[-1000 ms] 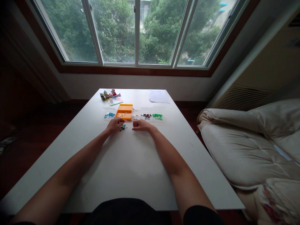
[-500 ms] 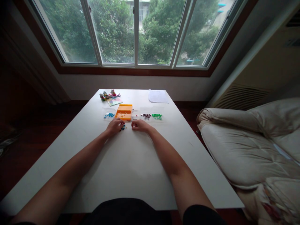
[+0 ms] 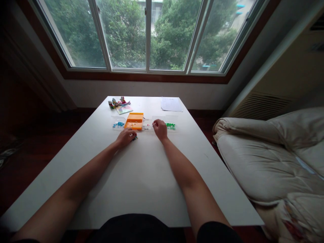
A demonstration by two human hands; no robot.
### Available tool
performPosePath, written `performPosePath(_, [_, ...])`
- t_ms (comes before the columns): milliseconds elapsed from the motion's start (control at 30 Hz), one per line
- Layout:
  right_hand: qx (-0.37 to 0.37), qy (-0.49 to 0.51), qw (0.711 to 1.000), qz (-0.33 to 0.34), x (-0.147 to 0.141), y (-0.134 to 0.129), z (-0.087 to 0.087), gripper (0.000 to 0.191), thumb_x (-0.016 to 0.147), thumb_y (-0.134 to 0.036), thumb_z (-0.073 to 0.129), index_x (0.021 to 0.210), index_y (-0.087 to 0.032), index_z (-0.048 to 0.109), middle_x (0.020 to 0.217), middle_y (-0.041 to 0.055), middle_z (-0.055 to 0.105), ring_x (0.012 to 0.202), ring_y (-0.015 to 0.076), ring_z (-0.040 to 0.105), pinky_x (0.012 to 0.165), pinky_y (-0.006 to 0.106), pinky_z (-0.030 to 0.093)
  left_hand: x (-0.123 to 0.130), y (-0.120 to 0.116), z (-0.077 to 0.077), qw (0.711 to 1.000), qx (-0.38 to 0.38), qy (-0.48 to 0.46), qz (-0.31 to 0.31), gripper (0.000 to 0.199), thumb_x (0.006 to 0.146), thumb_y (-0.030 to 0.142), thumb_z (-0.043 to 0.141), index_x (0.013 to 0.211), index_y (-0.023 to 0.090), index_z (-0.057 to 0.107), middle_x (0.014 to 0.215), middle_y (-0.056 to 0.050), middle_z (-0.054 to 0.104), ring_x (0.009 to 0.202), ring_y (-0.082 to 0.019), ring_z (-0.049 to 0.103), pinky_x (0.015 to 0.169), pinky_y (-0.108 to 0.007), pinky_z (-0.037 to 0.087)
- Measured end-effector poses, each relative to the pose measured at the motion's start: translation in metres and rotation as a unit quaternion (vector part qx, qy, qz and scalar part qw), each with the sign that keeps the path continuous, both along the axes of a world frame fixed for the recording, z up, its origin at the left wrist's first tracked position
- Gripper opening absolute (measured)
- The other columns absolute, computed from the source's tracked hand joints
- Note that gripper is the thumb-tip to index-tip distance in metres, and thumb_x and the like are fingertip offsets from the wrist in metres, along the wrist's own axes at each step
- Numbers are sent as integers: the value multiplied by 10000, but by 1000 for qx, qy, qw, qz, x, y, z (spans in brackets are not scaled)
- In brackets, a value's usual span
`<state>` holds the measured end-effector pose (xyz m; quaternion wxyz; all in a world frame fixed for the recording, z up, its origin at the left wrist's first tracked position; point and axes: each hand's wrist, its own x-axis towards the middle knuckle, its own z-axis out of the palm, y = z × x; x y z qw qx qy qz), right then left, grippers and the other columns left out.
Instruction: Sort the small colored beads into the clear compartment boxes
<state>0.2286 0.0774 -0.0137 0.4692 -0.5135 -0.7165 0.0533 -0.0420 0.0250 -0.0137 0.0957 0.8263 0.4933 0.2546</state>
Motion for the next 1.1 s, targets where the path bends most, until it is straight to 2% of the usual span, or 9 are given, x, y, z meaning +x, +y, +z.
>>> performPosePath(100, [8,57,989,-137,26,8,3,119,932,-261,538,932,-181,627,803,66,621,816,213,509,818,321,406,0,1,-2,1000,-1,0,-8,165,881,227,614,906,232,778,957,-74,667,919,-231,588,841,-352,470])
performPosePath(200, [1,76,983,-169,44,13,1,172,957,-271,505,991,-151,623,807,88,629,793,216,496,805,335,398,-2,3,-4,1000,7,-11,-5,197,894,212,589,934,235,780,979,-75,677,932,-228,589,862,-354,474])
performPosePath(300, [3,75,985,-157,41,12,-2,227,978,-292,480,1060,-145,632,837,86,640,797,213,518,803,329,406,-8,6,-7,1000,18,-20,11,231,887,178,567,950,236,781,990,-72,682,942,-223,588,894,-361,473])
performPosePath(400, [8,48,995,-92,19,5,-3,179,958,-270,518,993,-181,669,840,60,651,813,199,554,818,306,421,-15,9,-8,999,15,-30,21,239,834,149,591,947,231,785,962,-67,682,945,-223,587,918,-366,475])
performPosePath(500, [-2,-34,997,65,-11,-7,-6,181,950,-227,527,1005,-178,693,849,65,663,813,196,571,819,307,432,-18,10,-7,999,1,-37,18,231,778,155,637,937,229,788,964,-66,685,992,-236,584,951,-375,473])
performPosePath(633, [-23,-150,957,246,-41,-20,-13,168,913,-165,589,995,-219,725,931,59,688,883,187,588,827,293,453,-18,11,-9,999,3,-34,18,190,805,239,650,937,233,787,987,-70,684,1033,-246,580,985,-392,462])
performPosePath(733, [-15,-192,940,283,-51,-24,-18,206,899,-152,626,1047,-243,737,991,64,690,938,200,587,862,316,464,-19,12,-13,999,11,-32,28,186,823,252,638,937,233,783,983,-69,683,1022,-244,578,985,-398,458])
performPosePath(933, [-21,-211,934,288,-54,-23,-20,271,886,-184,688,1140,-263,742,1048,86,674,984,218,590,929,368,469,-22,15,-17,997,19,-43,54,171,818,230,638,904,227,785,969,-79,675,1018,-249,574,976,-404,463])
performPosePath(1100, [-22,-211,927,310,-54,-26,-16,255,890,-197,695,1127,-270,756,1051,86,670,998,222,593,946,377,466,-21,14,-15,997,13,-47,55,168,815,257,641,889,222,787,954,-77,672,1003,-246,581,981,-405,461])
